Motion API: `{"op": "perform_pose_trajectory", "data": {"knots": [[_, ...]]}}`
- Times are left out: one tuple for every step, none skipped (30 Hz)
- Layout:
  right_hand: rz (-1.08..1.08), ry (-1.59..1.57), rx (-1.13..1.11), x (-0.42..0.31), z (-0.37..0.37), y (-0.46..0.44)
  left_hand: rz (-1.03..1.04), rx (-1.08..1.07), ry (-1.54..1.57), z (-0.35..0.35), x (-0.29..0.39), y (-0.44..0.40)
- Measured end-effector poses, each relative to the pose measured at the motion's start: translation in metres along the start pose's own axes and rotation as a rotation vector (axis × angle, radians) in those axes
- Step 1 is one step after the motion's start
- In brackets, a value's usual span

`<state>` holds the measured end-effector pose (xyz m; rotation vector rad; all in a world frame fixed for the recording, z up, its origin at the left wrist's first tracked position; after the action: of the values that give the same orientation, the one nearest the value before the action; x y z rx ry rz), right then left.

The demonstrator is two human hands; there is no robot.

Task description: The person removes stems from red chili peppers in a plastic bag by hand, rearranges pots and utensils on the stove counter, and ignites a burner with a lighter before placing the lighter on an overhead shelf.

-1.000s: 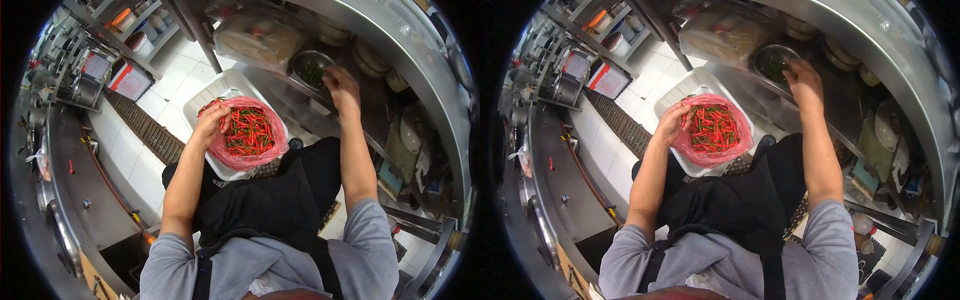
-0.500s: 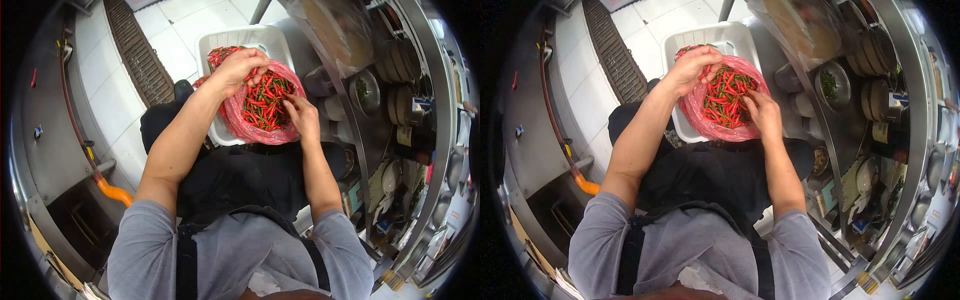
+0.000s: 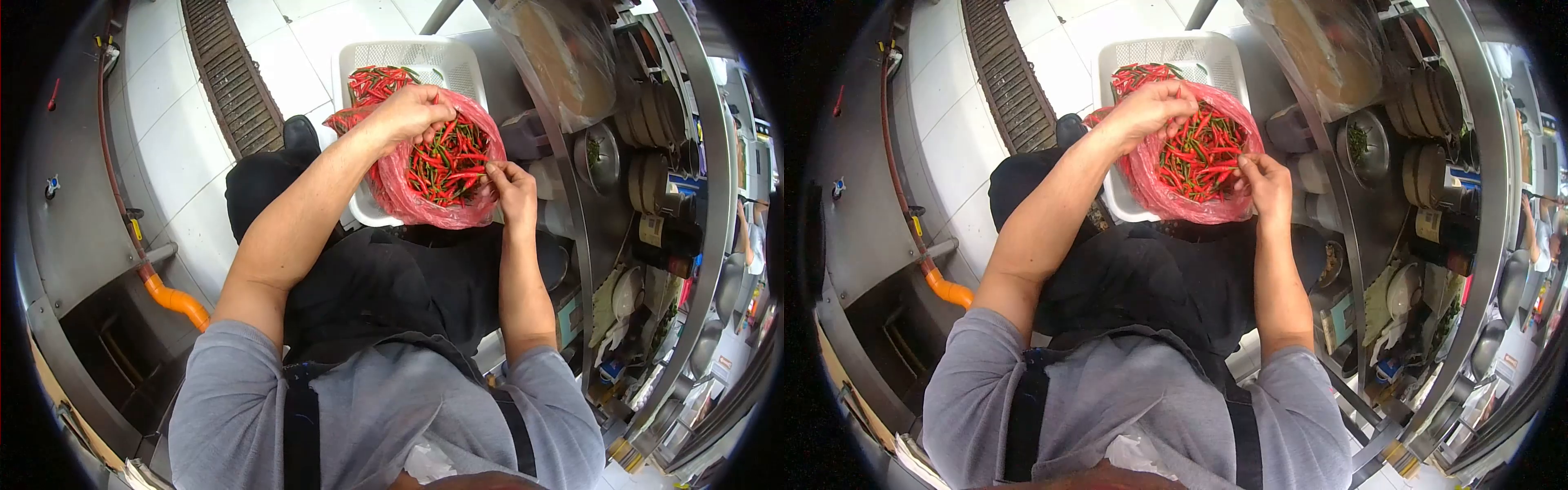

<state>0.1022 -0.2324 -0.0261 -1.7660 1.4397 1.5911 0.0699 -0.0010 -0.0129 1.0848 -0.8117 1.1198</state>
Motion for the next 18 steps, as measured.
{"op": "perform_pose_trajectory", "data": {"knots": [[-0.002, -0.068, 0.046, -0.002, -0.003, 0.002, -0.030, -0.036, -0.043, 0.005, -0.005, 0.000], [-0.003, -0.137, 0.090, -0.004, -0.006, 0.004, -0.060, -0.071, -0.086, 0.009, -0.010, 0.000], [-0.025, -0.158, 0.089, -0.008, -0.005, 0.006, -0.095, -0.076, -0.128, 0.012, -0.014, 0.001], [-0.029, -0.160, 0.088, -0.011, -0.004, 0.007, -0.093, -0.074, -0.132, 0.014, -0.015, 0.002], [-0.045, -0.186, 0.086, -0.013, -0.003, 0.009, -0.109, -0.117, -0.144, 0.018, -0.017, 0.004], [-0.059, -0.213, 0.085, -0.014, -0.002, 0.010, -0.125, -0.161, -0.156, 0.022, -0.021, 0.004], [-0.061, -0.216, 0.088, -0.014, -0.001, 0.011, -0.115, -0.183, -0.186, 0.024, -0.025, 0.003], [-0.070, -0.223, 0.076, -0.013, 0.000, 0.011, -0.116, -0.187, -0.191, 0.024, -0.029, 0.002], [-0.080, -0.229, 0.064, -0.013, 0.001, 0.012, -0.082, -0.219, -0.260, 0.028, -0.028, 0.003], [-0.080, -0.232, 0.068, -0.013, 0.001, 0.013, -0.047, -0.251, -0.330, 0.032, -0.027, 0.004], [-0.084, -0.231, 0.059, -0.014, 0.003, 0.013, 0.112, -0.264, -0.443, 0.033, -0.031, -0.001], [-0.087, -0.230, 0.049, -0.014, 0.006, 0.014, 0.112, -0.267, -0.445, 0.036, -0.033, -0.001], [-0.088, -0.232, 0.051, -0.015, 0.008, 0.014, 0.198, -0.231, -0.557, 0.039, -0.032, 0.001], [-0.087, -0.236, 0.039, -0.016, 0.012, 0.014, 0.283, -0.195, -0.667, 0.043, -0.030, 0.004], [-0.084, -0.240, 0.026, -0.017, 0.015, 0.015, 0.122, -0.230, -0.717, 0.047, -0.021, 0.011], [-0.079, -0.242, 0.013, -0.018, 0.018, 0.016, 0.119, -0.232, -0.715, 0.048, -0.025, 0.010], [-0.074, -0.234, 0.016, -0.019, 0.020, 0.015, 0.129, -0.198, -0.747, 0.047, -0.028, 0.009], [-0.072, -0.234, 0.012, -0.020, 0.022, 0.016, 0.139, -0.163, -0.778, 0.045, -0.027, 0.008]]}}
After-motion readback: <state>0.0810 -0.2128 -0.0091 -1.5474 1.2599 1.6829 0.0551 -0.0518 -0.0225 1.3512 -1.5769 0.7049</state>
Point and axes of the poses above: each hand's wrist, its own y-axis away from the middle knuckle, its own z-axis out of the palm, x = y × z, the point moved 6 cm from there along -y, towards the middle knuckle, and after that the axes turned 4 degrees about -x, right-handed, at the moved point
